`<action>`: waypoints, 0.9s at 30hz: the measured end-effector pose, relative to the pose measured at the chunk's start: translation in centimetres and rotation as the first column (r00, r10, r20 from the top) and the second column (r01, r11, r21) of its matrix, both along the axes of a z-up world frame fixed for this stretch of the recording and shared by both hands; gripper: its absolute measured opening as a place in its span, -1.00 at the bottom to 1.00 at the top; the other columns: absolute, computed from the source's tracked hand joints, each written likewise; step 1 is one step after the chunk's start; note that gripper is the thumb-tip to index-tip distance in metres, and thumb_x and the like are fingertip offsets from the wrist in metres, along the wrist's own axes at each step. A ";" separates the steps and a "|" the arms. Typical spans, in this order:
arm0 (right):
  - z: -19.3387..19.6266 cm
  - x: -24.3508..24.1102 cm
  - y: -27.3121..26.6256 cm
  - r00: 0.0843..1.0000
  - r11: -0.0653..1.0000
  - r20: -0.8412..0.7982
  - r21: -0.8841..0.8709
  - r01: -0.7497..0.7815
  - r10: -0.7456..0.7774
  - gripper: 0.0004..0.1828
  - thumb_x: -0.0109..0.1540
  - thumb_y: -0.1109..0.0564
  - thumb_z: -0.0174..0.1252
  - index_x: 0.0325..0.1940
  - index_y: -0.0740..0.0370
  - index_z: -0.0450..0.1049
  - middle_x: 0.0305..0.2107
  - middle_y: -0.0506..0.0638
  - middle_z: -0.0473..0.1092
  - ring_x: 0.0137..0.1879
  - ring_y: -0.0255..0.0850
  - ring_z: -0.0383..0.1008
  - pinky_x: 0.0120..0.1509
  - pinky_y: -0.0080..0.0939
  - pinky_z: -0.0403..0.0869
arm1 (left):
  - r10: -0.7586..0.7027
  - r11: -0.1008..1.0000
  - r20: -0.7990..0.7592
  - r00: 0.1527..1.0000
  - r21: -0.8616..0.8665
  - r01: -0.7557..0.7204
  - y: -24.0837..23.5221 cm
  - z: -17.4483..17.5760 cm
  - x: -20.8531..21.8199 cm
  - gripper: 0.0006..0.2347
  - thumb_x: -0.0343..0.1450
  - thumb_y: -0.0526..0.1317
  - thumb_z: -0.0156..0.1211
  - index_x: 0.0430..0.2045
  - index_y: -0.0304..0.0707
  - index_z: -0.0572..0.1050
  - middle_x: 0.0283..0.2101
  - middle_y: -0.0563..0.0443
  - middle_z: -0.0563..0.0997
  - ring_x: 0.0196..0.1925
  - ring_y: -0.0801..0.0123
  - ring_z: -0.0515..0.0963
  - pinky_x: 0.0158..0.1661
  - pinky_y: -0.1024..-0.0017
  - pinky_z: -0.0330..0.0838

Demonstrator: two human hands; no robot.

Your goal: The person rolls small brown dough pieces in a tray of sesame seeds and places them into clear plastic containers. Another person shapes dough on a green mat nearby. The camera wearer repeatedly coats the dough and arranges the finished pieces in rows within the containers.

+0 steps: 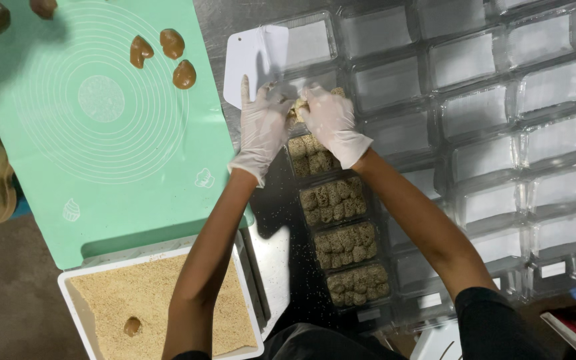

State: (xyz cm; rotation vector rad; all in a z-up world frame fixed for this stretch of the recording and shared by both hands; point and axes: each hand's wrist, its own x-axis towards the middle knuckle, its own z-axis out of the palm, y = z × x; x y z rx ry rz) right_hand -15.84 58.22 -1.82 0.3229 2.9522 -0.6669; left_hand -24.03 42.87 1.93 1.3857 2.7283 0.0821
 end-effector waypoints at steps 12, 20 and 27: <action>-3.8 2.0 2.9 0.926 0.983 -0.361 -0.174 0.051 -0.112 -0.95 0.26 0.22 0.22 -0.19 0.15 0.53 -0.22 -0.01 0.51 -0.19 -0.23 0.50 -0.19 -0.25 0.53 | -0.001 1.000 0.032 0.999 0.003 0.001 1.0 -0.9 -0.2 -0.68 0.23 -0.34 0.32 -0.13 -0.17 0.61 -0.19 -0.08 0.65 -0.09 0.14 0.57 0.21 0.05 0.22; -2.7 2.4 5.4 0.962 0.963 -0.274 -0.263 -0.061 -0.014 -0.97 0.31 0.27 0.22 -0.18 0.21 0.53 -0.21 0.01 0.50 -0.22 -0.20 0.49 -0.16 -0.22 0.52 | 0.018 0.998 0.246 0.969 0.059 -0.033 3.5 -2.9 0.4 -0.67 0.40 -0.54 0.11 0.05 -0.36 0.54 -0.06 -0.26 0.60 -0.16 0.12 0.62 -0.18 0.24 0.61; -2.1 1.3 5.2 0.964 0.989 -0.249 -0.088 -0.123 0.098 -0.77 0.32 0.11 0.19 0.01 0.26 0.53 0.01 0.06 0.48 0.11 -0.12 0.48 0.33 0.02 0.39 | 0.019 0.997 0.117 0.993 0.066 -0.027 3.3 -3.9 1.4 -0.48 0.29 -0.52 0.10 0.22 -0.34 0.42 0.25 -0.25 0.49 0.22 0.00 0.52 0.03 0.29 0.51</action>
